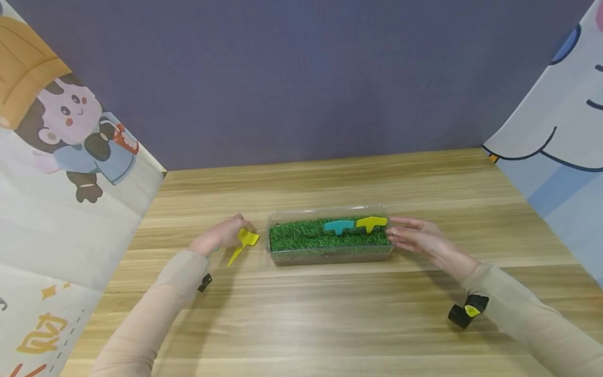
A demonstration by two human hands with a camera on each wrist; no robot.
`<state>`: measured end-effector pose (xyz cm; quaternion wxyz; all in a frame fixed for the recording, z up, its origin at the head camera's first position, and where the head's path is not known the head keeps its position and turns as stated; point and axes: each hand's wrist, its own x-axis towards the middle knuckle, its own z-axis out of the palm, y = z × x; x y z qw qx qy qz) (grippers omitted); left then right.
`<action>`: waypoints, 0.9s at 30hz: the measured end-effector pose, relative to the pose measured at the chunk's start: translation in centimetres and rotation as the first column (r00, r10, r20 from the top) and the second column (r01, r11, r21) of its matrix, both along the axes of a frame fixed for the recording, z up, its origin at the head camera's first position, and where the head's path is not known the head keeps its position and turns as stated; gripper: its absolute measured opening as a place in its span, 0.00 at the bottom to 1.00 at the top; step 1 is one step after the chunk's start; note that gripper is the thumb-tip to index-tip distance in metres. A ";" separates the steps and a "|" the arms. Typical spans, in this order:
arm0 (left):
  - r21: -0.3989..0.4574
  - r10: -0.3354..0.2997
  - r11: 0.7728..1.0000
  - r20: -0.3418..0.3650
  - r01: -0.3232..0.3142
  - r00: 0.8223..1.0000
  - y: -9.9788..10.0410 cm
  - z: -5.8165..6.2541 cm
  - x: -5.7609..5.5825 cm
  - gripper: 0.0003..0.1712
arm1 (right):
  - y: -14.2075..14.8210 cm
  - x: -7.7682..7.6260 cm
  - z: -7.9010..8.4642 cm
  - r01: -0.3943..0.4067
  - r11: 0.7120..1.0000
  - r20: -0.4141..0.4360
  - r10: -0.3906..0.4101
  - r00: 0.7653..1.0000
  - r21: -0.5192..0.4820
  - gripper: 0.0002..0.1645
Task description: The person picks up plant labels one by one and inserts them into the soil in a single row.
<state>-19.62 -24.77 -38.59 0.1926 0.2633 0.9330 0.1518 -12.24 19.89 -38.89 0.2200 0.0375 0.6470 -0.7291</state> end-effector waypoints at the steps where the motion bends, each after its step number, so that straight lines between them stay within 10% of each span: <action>1: -0.002 -0.001 1.000 -0.001 0.001 1.000 0.0 -0.1 0.0 0.29 | 0.0 0.0 0.0 0.000 1.000 0.000 0.000 1.000 0.003 0.40; 27: -0.146 0.052 0.988 -0.052 -0.059 0.997 1.2 0.0 -0.5 0.24 | 0.0 -0.1 -0.1 0.009 1.000 0.017 -0.009 1.000 -0.019 0.41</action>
